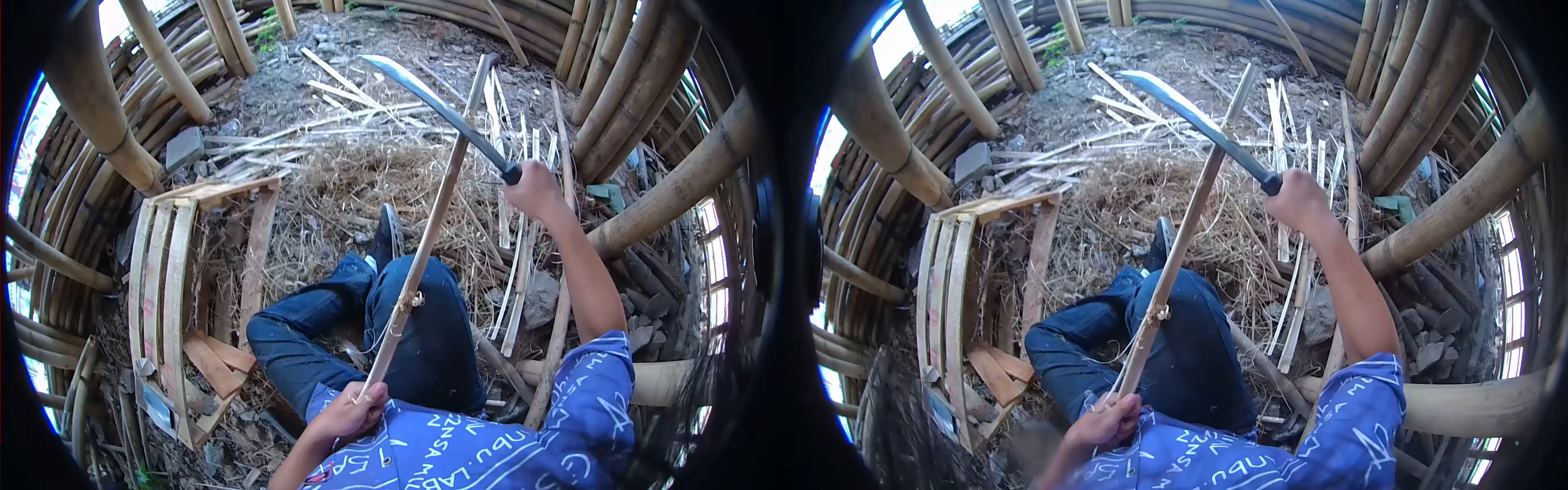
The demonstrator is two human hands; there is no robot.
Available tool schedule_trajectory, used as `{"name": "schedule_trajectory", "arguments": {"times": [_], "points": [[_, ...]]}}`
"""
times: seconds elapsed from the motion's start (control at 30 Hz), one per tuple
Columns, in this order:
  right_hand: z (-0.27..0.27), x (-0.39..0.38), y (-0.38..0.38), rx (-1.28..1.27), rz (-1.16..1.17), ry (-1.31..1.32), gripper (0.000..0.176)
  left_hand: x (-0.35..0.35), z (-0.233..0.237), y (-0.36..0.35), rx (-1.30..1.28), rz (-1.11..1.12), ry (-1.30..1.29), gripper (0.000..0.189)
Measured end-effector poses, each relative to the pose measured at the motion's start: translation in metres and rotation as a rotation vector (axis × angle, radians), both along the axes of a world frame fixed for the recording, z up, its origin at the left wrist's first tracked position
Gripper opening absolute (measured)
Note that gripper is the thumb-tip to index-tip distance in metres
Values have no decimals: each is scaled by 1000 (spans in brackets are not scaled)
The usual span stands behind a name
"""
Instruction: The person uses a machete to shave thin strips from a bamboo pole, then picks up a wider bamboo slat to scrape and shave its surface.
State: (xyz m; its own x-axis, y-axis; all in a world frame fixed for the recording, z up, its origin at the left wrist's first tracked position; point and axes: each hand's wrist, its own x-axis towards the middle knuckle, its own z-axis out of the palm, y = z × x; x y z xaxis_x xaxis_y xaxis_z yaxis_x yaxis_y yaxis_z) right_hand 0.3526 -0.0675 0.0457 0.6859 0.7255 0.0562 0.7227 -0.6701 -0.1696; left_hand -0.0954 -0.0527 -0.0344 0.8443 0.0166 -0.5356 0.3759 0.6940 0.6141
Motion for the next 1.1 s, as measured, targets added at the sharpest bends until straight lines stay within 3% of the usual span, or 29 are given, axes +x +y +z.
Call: {"name": "schedule_trajectory", "arguments": {"times": [0.07, 0.17, 0.27, 0.3, 0.37, 0.47, 0.57, 0.67, 0.7, 0.73, 0.77, 0.9, 1.03, 1.1], "points": [[-5, 1, 3, 98, 76, 36, 19, 2, 1, 1, 33, 38, 27, 39], [11, -43, -10, -21, 228, 78, 15, 1, -15, 1, 17, 13, 2, 40], [17, -59, -14, -194, 390, -11, 17, 7, 5, 3, 73, -6, 36, 40], [16, -53, -13, -194, 378, -1, 17, 7, 9, 3, 145, -23, 51, 40], [19, -22, 1, -122, 89, 9, 20, 2, 5, 3, 72, -24, 78, 40], [9, 35, 9, -12, -55, 17, 23, 3, 7, 4, 75, -15, 78, 39], [22, 2, -2, -1, -73, 131, 24, 7, 13, 5, 160, 7, 70, 37], [30, -50, -14, -100, 53, 199, 23, 11, 20, 3, 156, 40, 108, 31], [34, -66, -17, -196, 199, 120, 24, 11, 18, 0, 150, 27, 117, 31], [34, -74, -22, -286, 341, 42, 26, 10, 14, -3, 331, 33, 94, 34], [33, -71, -24, -281, 323, 55, 26, 9, 13, -4, 516, 37, 66, 36], [25, -12, -8, -113, -1, 56, 32, 8, 25, -4, 443, 10, 168, 35], [25, 18, -5, 7, -108, 35, 31, 6, 18, -5, 500, 91, 68, 36], [26, -8, -16, -59, -126, 267, 32, 5, 16, -2, 376, 7, 145, 38]]}}
